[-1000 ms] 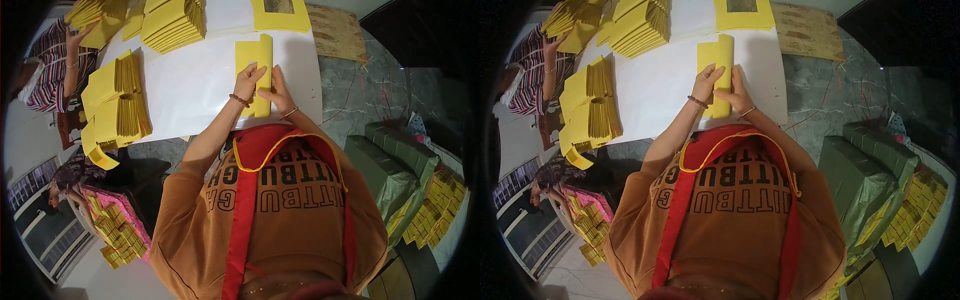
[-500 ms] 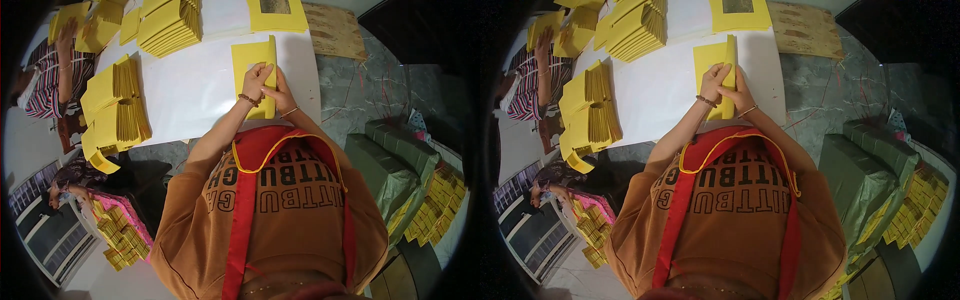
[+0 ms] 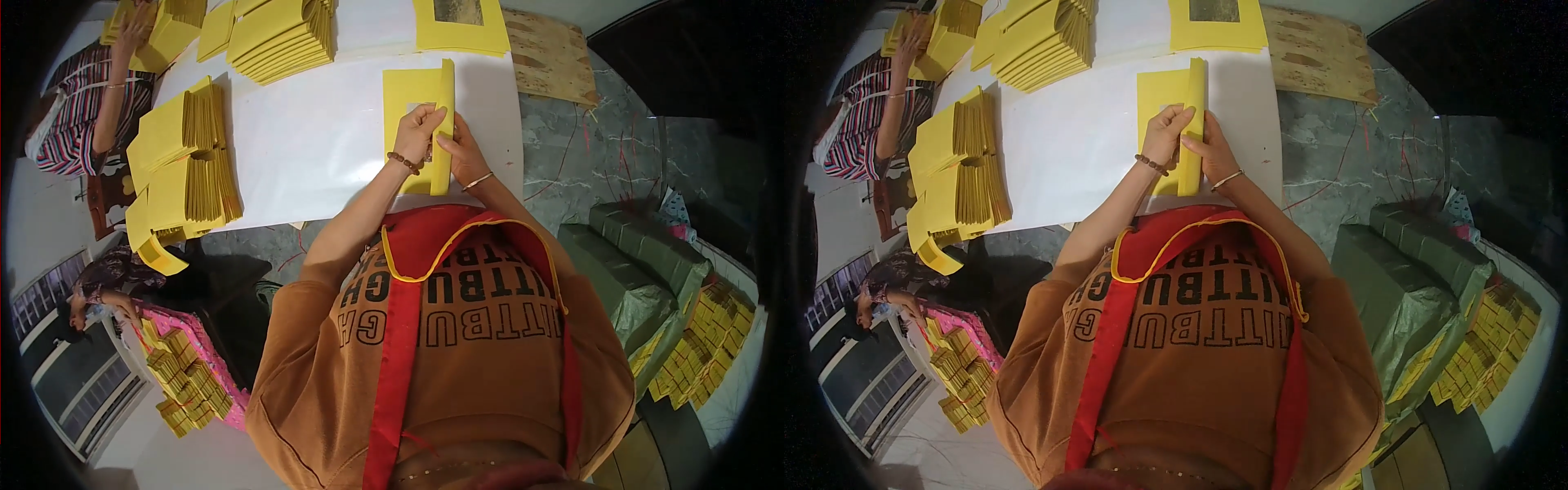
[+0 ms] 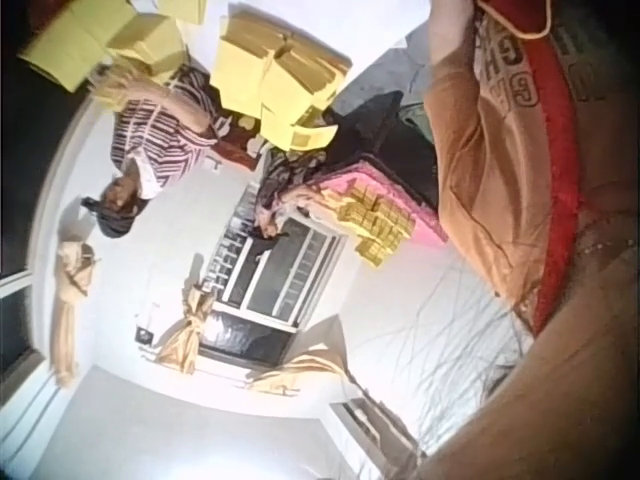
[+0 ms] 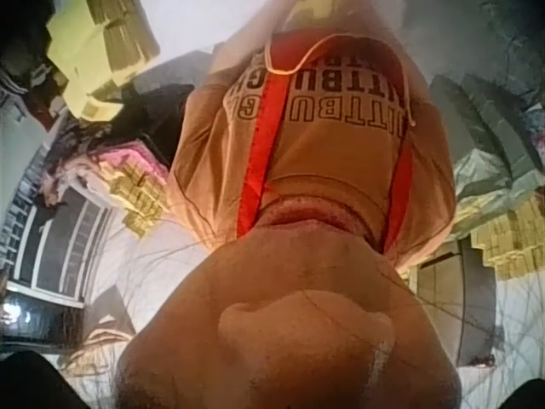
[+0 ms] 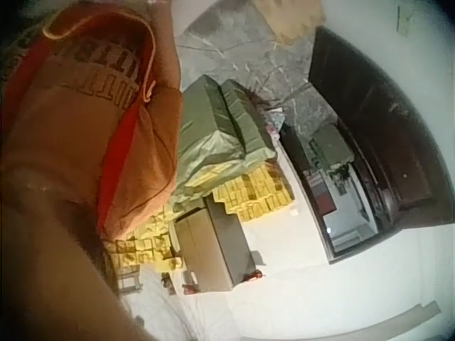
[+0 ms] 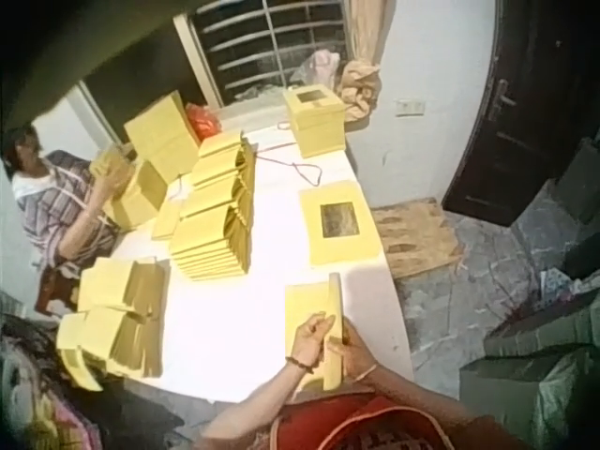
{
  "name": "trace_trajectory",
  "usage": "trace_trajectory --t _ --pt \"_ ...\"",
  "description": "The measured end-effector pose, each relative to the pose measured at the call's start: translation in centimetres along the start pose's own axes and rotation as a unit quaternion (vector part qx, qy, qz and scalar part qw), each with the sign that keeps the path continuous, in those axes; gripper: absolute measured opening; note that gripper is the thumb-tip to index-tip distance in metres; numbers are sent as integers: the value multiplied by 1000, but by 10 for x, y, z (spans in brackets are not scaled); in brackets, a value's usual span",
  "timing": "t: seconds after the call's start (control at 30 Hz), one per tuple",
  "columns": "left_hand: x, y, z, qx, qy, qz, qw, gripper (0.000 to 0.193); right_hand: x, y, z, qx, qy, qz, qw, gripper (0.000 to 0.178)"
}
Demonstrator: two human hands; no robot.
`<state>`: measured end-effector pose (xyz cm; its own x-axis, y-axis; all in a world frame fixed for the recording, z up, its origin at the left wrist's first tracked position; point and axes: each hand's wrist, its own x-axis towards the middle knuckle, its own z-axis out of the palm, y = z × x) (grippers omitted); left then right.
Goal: Manually sorting and stacking yellow joss paper sheets with foil centers.
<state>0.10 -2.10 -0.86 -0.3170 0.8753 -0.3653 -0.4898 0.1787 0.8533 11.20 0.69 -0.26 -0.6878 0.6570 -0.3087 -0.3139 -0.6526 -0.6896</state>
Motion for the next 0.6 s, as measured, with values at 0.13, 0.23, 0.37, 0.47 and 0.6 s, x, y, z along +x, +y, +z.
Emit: trace_trajectory --t 0.13,0.23,0.37,0.47,0.6 --pt "-1 -1 2 1 3 11 1000 24 2 4 -5 -1 18 2 1000 65" --pt "2 -7 -5 23 3 25 999 24 1 4 -1 -65 -1 -8 998 69" --pt "0 -2 2 18 13 26 999 24 2 10 -6 -122 -24 -45 991 69" --pt "-2 4 0 47 -4 -4 999 24 3 15 -10 -144 -34 -80 986 69" --pt "-3 6 -3 43 -35 -6 998 28 4 15 -16 -210 -110 -126 963 73"
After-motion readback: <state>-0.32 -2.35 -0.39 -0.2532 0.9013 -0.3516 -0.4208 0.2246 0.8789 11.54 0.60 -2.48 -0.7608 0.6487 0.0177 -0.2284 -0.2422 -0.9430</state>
